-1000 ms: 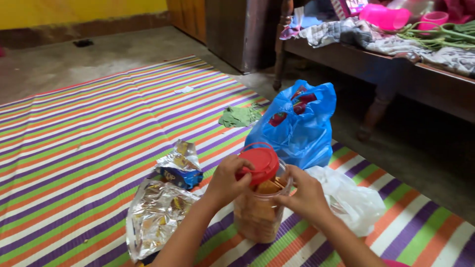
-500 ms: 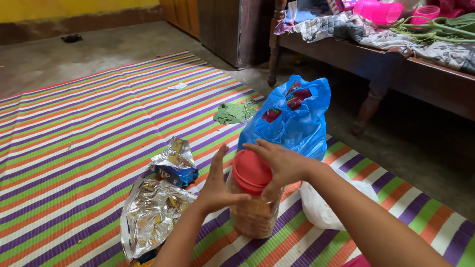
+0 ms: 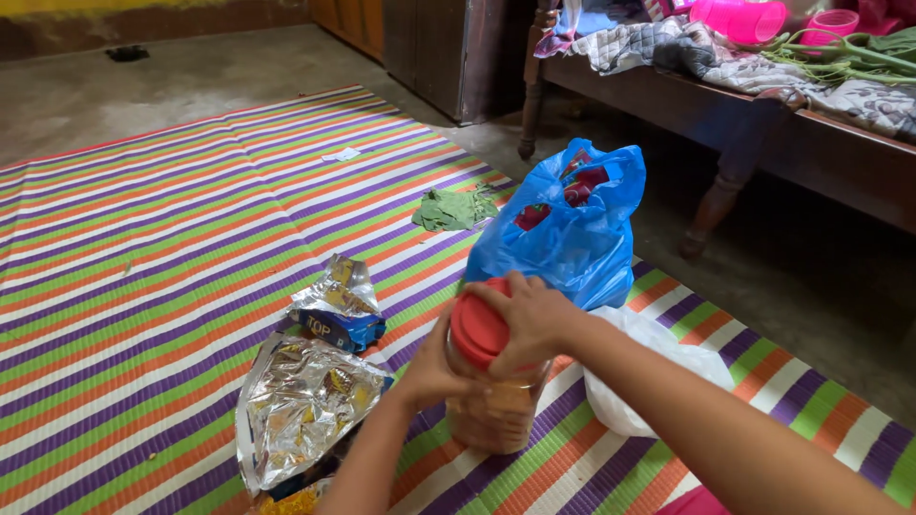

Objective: Transferring snacks into a storage jar, tidying items on a bed, and hanging a motorcycle helmet on a wall hook.

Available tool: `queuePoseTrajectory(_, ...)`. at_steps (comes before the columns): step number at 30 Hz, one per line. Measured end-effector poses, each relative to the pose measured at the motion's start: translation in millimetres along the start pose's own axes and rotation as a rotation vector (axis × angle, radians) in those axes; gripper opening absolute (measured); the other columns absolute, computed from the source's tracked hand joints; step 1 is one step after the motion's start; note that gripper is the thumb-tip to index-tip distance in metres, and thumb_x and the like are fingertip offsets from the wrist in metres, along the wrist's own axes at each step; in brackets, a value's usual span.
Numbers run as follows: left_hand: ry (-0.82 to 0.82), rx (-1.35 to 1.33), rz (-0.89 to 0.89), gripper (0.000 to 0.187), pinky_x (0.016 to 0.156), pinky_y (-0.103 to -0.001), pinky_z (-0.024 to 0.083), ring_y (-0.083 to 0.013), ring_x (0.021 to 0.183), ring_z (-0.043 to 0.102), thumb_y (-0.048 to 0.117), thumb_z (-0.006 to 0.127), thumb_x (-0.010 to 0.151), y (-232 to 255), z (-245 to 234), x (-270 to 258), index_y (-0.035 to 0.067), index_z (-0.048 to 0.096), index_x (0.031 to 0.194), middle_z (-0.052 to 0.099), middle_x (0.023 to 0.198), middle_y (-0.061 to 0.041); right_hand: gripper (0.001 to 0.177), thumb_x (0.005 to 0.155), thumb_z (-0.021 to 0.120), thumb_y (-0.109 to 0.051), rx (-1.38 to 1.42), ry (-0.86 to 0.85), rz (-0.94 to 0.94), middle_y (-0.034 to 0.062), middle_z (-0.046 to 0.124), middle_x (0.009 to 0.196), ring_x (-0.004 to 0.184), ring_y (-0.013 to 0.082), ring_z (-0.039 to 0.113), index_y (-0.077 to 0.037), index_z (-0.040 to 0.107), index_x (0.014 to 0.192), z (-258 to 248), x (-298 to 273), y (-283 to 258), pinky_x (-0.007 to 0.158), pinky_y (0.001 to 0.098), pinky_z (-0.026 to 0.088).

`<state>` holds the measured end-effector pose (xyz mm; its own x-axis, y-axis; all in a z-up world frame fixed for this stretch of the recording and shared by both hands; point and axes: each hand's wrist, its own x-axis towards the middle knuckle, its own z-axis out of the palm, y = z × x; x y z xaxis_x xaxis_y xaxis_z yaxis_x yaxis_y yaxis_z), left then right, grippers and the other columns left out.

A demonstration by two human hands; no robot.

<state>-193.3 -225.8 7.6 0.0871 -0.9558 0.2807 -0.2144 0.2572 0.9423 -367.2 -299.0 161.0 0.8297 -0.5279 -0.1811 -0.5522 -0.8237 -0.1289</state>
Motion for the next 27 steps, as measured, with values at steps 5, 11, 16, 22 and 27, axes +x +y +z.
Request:
queuePoseTrajectory(5,0.028,0.167,-0.007,0.139,0.119,-0.039,0.038,-0.0258,0.151,0.037,0.022,0.097,0.045,16.7,7.3,-3.3,0.011,0.021,0.161,0.034,0.165,-0.013,0.14,0.059,0.06,-0.094,0.053,0.045,0.471,0.0316,0.049,0.144,0.133,0.0452,0.054,-0.012,0.021,0.166,12.5,12.6,-8.5,0.109,0.0465,0.049)
queuePoseTrajectory(11,0.039,0.163,-0.013,0.141,0.12,-0.039,0.036,-0.0264,0.153,0.036,0.029,0.097,0.046,28.7,6.5,-10.2,0.011,0.019,0.163,0.035,0.165,-0.013,0.138,0.051,0.063,-0.101,-0.16,-0.05,0.045,0.0286,0.061,0.143,0.122,0.0479,0.063,-0.006,0.054,0.151,-0.1,49.8,51.7,0.09,0.0536,0.055)
queuePoseTrajectory(16,0.045,0.161,-0.011,0.143,0.12,-0.04,0.037,-0.0272,0.151,0.038,0.035,0.097,0.045,19.1,6.3,-13.1,0.01,0.018,0.162,0.038,0.163,-0.014,0.137,0.043,0.073,-0.089,-0.291,-0.049,-0.176,0.0195,0.061,0.133,0.113,0.0388,0.065,-0.031,0.043,0.163,2.4,31.8,17.4,0.086,0.0468,0.057)
queuePoseTrajectory(22,-0.012,0.197,-0.174,0.141,0.117,-0.04,0.037,-0.0269,0.15,0.039,0.04,0.092,0.044,50.3,7.1,-21.4,0.018,0.021,0.164,0.04,0.163,-0.011,0.116,0.074,0.041,-0.099,-0.056,-0.172,0.564,0.0209,0.069,0.139,0.126,0.0343,0.066,-0.009,0.07,0.141,-35.5,21.7,2.3,0.103,0.0431,0.053)
queuePoseTrajectory(27,0.019,0.181,0.097,0.135,0.12,-0.043,0.034,-0.0316,0.154,0.035,0.041,0.095,0.053,28.3,5.1,-17.4,0.012,0.021,0.162,0.033,0.167,-0.017,0.129,0.05,0.082,-0.056,0.029,-0.223,-0.103,0.0084,0.031,0.159,0.144,0.0333,0.036,-0.032,0.019,0.16,-36.7,23.8,30.0,0.107,0.0482,0.046)
